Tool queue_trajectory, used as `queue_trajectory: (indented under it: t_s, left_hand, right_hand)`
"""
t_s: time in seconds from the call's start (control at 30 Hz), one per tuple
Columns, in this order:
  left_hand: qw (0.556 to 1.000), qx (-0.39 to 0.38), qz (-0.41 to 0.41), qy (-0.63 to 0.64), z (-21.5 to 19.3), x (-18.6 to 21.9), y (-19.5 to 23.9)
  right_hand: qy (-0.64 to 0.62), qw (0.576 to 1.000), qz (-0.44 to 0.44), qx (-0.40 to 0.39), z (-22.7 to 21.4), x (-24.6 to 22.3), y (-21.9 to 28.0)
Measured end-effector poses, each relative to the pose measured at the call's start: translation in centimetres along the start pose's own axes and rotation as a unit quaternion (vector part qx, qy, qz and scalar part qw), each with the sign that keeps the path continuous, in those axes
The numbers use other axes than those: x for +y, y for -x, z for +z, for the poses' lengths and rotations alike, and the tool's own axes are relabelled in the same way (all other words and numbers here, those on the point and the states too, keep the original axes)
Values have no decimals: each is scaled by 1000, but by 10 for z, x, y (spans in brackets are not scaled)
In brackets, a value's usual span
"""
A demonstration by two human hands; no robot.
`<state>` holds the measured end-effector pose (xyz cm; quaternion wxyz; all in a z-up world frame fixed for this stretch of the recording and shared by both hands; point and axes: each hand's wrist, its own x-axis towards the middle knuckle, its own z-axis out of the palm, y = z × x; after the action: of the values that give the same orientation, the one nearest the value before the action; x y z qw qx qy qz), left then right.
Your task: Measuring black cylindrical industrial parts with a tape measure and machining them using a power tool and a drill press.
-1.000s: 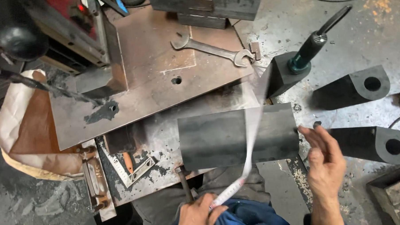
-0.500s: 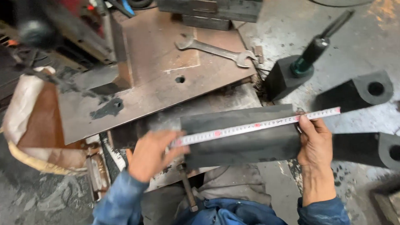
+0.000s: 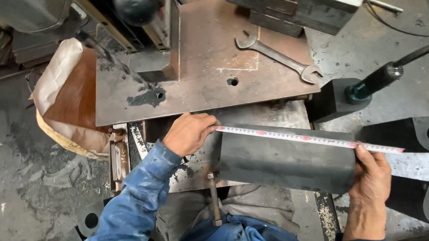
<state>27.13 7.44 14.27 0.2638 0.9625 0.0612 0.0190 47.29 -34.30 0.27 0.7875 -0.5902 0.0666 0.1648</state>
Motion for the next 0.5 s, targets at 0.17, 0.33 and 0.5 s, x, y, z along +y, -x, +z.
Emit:
queue_trajectory:
  t_s: [0.17, 0.33, 0.5]
  left_hand:
    - [1000, -12, -15, -2, 5, -4, 1]
    - [1000, -5, -5, -19, 10, -4, 1]
    - [1000, 7, 7, -24, 15, -5, 3]
  right_hand:
    - [16, 1000, -16, 16, 8, -5, 2]
    - [24, 999, -31, 17, 10, -6, 4]
    - [38, 998, -36, 21, 22, -14, 9]
